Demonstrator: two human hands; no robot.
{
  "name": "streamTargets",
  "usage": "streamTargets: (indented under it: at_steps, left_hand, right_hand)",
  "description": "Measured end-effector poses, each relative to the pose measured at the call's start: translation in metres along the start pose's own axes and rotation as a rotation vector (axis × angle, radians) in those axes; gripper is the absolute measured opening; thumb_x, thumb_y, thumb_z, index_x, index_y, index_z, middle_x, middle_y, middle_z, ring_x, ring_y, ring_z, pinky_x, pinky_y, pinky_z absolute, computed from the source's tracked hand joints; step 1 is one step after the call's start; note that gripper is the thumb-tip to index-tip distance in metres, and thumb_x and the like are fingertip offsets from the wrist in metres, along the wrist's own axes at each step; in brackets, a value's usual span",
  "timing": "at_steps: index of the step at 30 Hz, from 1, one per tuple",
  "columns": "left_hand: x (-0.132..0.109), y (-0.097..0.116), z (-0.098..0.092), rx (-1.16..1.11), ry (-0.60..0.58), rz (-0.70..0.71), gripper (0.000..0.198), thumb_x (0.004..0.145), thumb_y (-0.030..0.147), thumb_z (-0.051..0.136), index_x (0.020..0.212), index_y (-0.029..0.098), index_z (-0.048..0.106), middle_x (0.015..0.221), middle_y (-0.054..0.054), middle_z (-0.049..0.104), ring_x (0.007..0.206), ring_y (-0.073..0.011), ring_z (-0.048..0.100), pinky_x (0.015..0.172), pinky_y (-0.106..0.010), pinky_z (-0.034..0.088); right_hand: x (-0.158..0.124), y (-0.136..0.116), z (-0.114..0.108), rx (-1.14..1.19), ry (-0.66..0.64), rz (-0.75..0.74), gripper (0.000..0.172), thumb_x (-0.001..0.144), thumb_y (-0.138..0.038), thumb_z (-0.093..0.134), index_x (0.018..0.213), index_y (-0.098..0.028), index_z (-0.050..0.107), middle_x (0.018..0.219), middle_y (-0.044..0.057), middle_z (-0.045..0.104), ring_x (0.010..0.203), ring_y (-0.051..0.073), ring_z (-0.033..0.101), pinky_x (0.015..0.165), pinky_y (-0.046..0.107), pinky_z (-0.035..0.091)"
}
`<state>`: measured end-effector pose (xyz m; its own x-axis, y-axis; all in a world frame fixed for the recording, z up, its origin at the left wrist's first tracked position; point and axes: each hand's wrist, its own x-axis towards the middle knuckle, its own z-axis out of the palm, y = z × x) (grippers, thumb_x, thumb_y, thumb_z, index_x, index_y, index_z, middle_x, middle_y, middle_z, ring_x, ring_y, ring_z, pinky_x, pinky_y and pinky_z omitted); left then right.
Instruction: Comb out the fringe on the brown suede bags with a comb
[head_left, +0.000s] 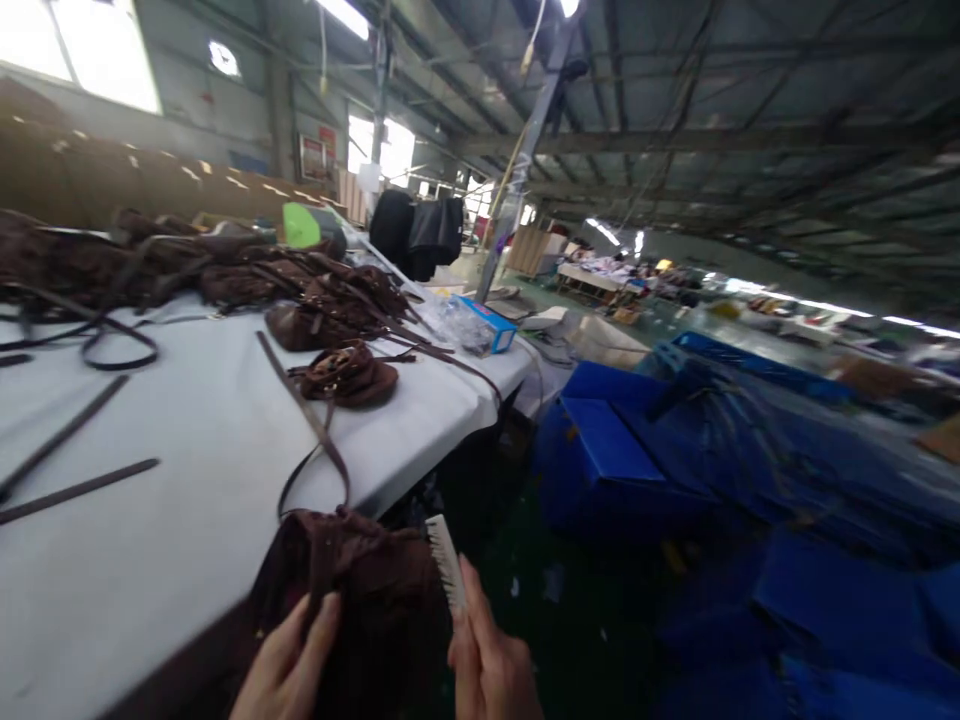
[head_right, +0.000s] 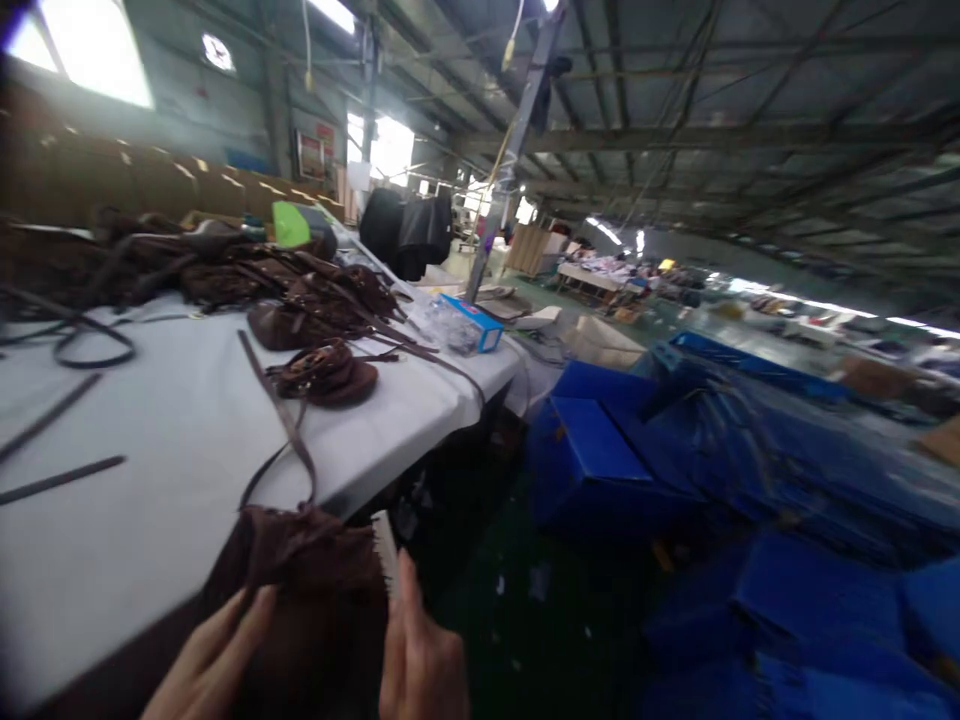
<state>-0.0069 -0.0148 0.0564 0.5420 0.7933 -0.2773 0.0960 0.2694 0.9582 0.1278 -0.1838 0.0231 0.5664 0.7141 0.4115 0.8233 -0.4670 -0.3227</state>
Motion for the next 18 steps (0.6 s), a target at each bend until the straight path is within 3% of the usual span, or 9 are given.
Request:
streamTargets:
  at_steps: [3, 6, 9, 12, 15, 18]
  left_hand:
    - [-0.011, 0.002, -0.008, 0.04, 0.008, 0.002, 0.052, 0.069, 0.058, 0.065, 0.098, 0.015, 0.07, 0.097, -0.007, 0.073, 0.106, -0.0316, 0.061, 0.088, -0.035, 0.052]
    - [-0.01, 0.005, -0.006, -0.01, -0.011, 0.003, 0.054, 0.07, 0.059, 0.064, 0.1, 0.014, 0.069, 0.094, -0.007, 0.073, 0.097, -0.0303, 0.065, 0.082, -0.034, 0.055]
    - [-0.01, -0.002, -0.007, -0.026, 0.034, 0.014, 0.054, 0.071, 0.061, 0.062, 0.096, 0.014, 0.07, 0.088, -0.007, 0.073, 0.095, -0.0298, 0.065, 0.078, -0.033, 0.055]
    - [-0.01, -0.014, -0.007, 0.018, 0.049, 0.037, 0.053, 0.07, 0.062, 0.062, 0.092, 0.015, 0.07, 0.088, -0.006, 0.073, 0.103, -0.031, 0.061, 0.089, -0.035, 0.051]
    - [-0.009, -0.025, -0.001, 0.024, 0.047, 0.05, 0.05, 0.069, 0.062, 0.063, 0.089, 0.016, 0.071, 0.094, -0.006, 0.072, 0.107, -0.0309, 0.059, 0.101, -0.037, 0.042]
    - [-0.011, -0.031, 0.007, -0.024, 0.035, 0.006, 0.046, 0.066, 0.059, 0.067, 0.087, 0.017, 0.071, 0.09, -0.005, 0.073, 0.104, -0.0314, 0.06, 0.096, -0.035, 0.047]
  right_hand:
    - [-0.007, -0.037, 0.025, -0.082, 0.057, -0.287, 0.059, 0.089, -0.01, 0.033, 0.147, -0.014, 0.021, 0.051, -0.002, 0.061, 0.035, 0.013, 0.054, 0.04, 0.021, 0.043]
    - [-0.011, -0.021, 0.051, -0.266, -0.044, -0.415, 0.073, 0.074, 0.0, 0.038, 0.145, -0.006, 0.024, 0.051, 0.001, 0.059, 0.035, 0.014, 0.053, 0.037, 0.022, 0.04]
    - [-0.006, 0.024, 0.057, -0.48, -0.267, -0.216, 0.079, 0.067, 0.007, 0.041, 0.143, -0.013, 0.033, 0.056, 0.002, 0.063, 0.044, 0.016, 0.061, 0.043, 0.021, 0.045]
    - [0.0, 0.062, 0.048, -0.627, -0.439, 0.079, 0.076, 0.071, 0.01, 0.039, 0.141, -0.02, 0.037, 0.058, 0.003, 0.065, 0.054, 0.019, 0.067, 0.052, 0.024, 0.049]
    - [0.001, 0.077, 0.044, -0.557, -0.482, 0.203, 0.07, 0.08, 0.005, 0.035, 0.145, -0.019, 0.028, 0.061, 0.005, 0.067, 0.06, 0.019, 0.069, 0.059, 0.026, 0.051]
    - [-0.001, 0.081, 0.051, -0.511, -0.494, 0.25, 0.071, 0.081, 0.006, 0.031, 0.147, -0.019, 0.022, 0.065, 0.006, 0.069, 0.065, 0.021, 0.07, 0.063, 0.029, 0.052]
